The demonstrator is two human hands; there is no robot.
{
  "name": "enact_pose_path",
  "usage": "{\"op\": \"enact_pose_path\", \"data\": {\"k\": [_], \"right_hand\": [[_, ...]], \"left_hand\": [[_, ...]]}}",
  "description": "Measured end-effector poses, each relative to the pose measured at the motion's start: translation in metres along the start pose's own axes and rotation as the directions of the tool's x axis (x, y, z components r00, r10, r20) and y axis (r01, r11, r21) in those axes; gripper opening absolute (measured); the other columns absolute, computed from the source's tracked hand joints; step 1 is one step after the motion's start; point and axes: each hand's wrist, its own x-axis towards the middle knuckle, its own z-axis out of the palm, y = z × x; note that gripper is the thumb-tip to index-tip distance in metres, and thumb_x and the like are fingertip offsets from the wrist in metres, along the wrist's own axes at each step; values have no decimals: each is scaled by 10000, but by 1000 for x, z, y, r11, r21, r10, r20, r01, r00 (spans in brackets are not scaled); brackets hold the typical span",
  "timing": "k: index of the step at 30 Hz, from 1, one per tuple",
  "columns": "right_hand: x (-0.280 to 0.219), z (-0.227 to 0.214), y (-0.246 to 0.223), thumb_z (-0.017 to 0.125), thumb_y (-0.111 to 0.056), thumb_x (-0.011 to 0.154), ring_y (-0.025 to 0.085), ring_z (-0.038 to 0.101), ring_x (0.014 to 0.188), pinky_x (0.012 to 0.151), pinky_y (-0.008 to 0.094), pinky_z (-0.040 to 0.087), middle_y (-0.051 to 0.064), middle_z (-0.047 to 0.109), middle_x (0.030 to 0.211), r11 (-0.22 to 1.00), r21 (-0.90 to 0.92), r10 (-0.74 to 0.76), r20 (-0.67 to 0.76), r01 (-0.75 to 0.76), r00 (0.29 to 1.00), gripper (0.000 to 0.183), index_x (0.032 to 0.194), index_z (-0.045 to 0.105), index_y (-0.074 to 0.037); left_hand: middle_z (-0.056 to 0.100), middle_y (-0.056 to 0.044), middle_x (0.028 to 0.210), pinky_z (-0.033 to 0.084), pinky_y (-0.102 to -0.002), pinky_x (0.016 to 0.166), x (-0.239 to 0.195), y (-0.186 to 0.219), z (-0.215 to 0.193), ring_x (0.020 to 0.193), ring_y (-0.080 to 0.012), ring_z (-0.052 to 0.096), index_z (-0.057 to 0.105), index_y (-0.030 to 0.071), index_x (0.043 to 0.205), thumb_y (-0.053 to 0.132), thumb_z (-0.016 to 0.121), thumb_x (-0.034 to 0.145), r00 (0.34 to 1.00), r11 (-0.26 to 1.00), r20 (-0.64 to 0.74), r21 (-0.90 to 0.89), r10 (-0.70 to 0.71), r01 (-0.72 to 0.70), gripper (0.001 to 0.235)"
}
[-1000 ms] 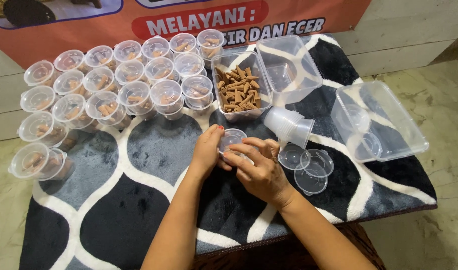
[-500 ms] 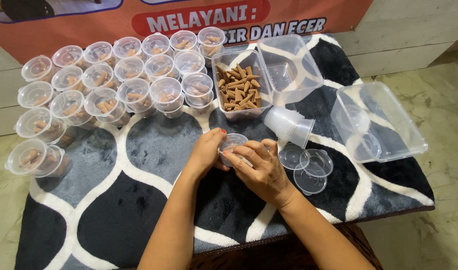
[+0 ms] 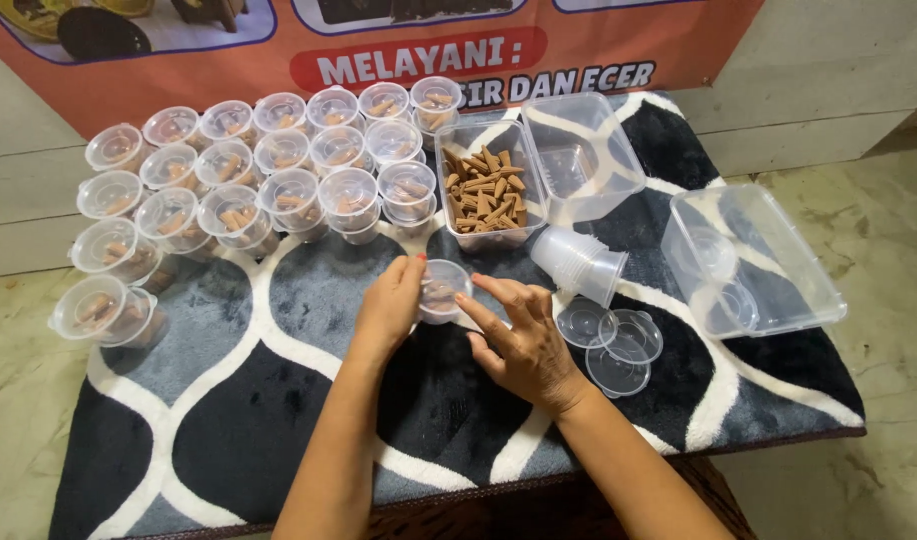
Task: The person picks up incense cones from a large plastic container and places them into smaller clear plastic cups, then places a small clear lid onto each filled cup.
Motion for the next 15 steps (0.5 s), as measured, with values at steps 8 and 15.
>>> {"op": "enact_pose_path", "data": {"k": [8, 15], "right_hand": [[-6, 12, 2, 620, -89, 912, 230, 668, 803, 677, 355, 519, 94, 669, 1130, 999, 47, -8, 12, 7, 1000, 149, 991, 735, -143], [-8, 13, 1, 613, -67, 904, 215, 658, 696, 625, 349, 533, 88, 661, 1087, 998, 59, 3, 39, -5, 999, 105, 886, 693, -133]], "left_hand": [[668, -249, 970, 536, -409, 761, -14, -86, -87, 948, -341, 643, 607, -1, 1253, 530, 549, 1015, 890, 977, -415, -171, -191, 129, 585], [523, -259, 1066, 691, -362, 723, 7, -164, -139, 838, -275, 722, 406, -52, 1284, 452, 581, 1038, 715, 755, -575, -647, -397, -102, 588]]}}
